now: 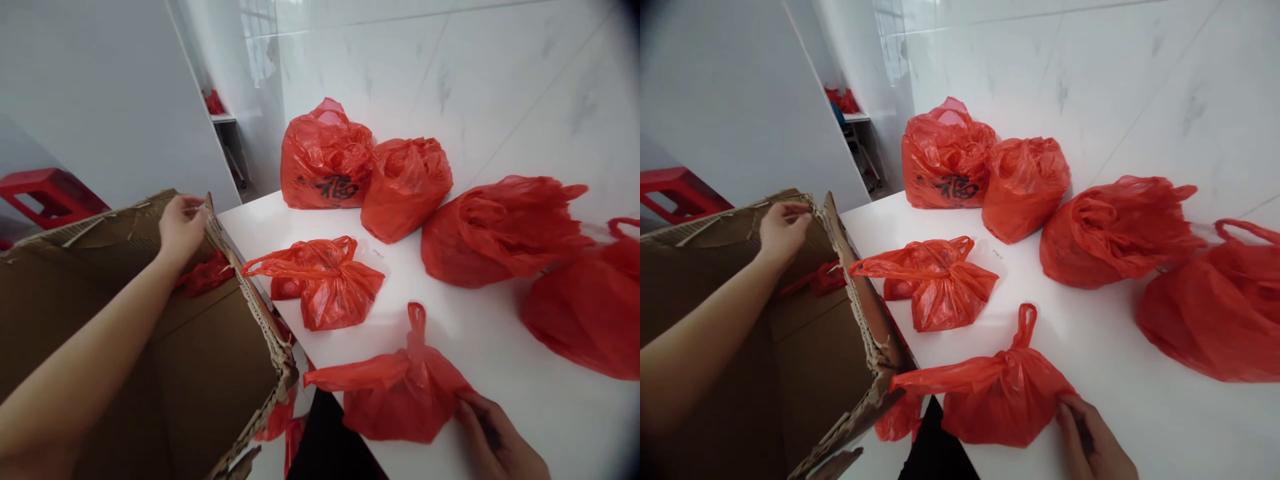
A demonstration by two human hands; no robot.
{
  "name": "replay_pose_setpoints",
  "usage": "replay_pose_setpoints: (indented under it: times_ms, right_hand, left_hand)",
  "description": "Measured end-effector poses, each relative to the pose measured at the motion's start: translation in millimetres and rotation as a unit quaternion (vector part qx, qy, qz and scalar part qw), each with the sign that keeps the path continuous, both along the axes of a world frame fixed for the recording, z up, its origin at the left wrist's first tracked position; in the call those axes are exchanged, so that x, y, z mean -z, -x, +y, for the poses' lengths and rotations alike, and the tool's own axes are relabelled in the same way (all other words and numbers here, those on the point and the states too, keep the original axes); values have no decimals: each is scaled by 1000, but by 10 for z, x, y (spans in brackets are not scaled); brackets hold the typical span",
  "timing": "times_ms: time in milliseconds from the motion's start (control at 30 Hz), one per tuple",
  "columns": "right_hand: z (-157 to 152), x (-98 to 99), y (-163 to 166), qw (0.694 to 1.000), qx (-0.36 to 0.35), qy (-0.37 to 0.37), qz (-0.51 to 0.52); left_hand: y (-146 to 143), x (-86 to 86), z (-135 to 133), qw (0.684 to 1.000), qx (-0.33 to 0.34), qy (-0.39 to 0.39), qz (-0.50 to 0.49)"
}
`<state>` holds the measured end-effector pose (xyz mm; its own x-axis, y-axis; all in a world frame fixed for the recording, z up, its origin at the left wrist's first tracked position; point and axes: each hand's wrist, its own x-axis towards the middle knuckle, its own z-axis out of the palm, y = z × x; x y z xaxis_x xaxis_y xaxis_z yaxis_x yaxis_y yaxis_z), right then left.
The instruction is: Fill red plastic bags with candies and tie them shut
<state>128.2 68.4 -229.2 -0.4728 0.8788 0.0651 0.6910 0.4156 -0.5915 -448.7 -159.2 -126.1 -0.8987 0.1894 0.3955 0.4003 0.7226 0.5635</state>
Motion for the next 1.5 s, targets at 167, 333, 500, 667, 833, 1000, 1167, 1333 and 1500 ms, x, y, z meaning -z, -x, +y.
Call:
replay_pose_setpoints:
  times_ms: [167, 333, 500, 667, 833, 1000, 1167, 1333, 1500]
  right_hand:
    - [-100, -102, 100, 999, -1, -22, 26]
    - [-201, -153, 161, 997, 29, -23, 62]
    - [-153, -86, 116, 997, -8, -11, 77]
    - [-90, -28, 89, 998, -16, -8, 52]
    - [-112, -48, 101, 999, -15, -33, 36]
    - [-112, -61, 78, 999, -4, -17, 28]
    - [-70, -29, 45, 1000, -16, -8, 25]
    - [-48, -18, 16, 1000, -15, 4, 12]
    - [-9, -19, 7, 1000, -9, 11, -19]
  left_hand:
    - [-803, -432, 728, 976, 210, 35, 33]
    - [-1167, -370, 1224, 919, 310, 209, -125]
    - [-986, -521, 1166, 913, 345, 137, -167]
    - [-856, -740, 948, 935, 304, 100, -153]
    - [-983, -366, 1197, 921, 305, 169, -173]
    - [-1003, -343, 1351, 911, 340, 138, -190]
    - [-731, -865, 807, 942, 298, -26, -156]
    - [-257, -1037, -86, 968, 168, -128, -134]
    - [141, -503, -839, 951, 73, -47, -295]
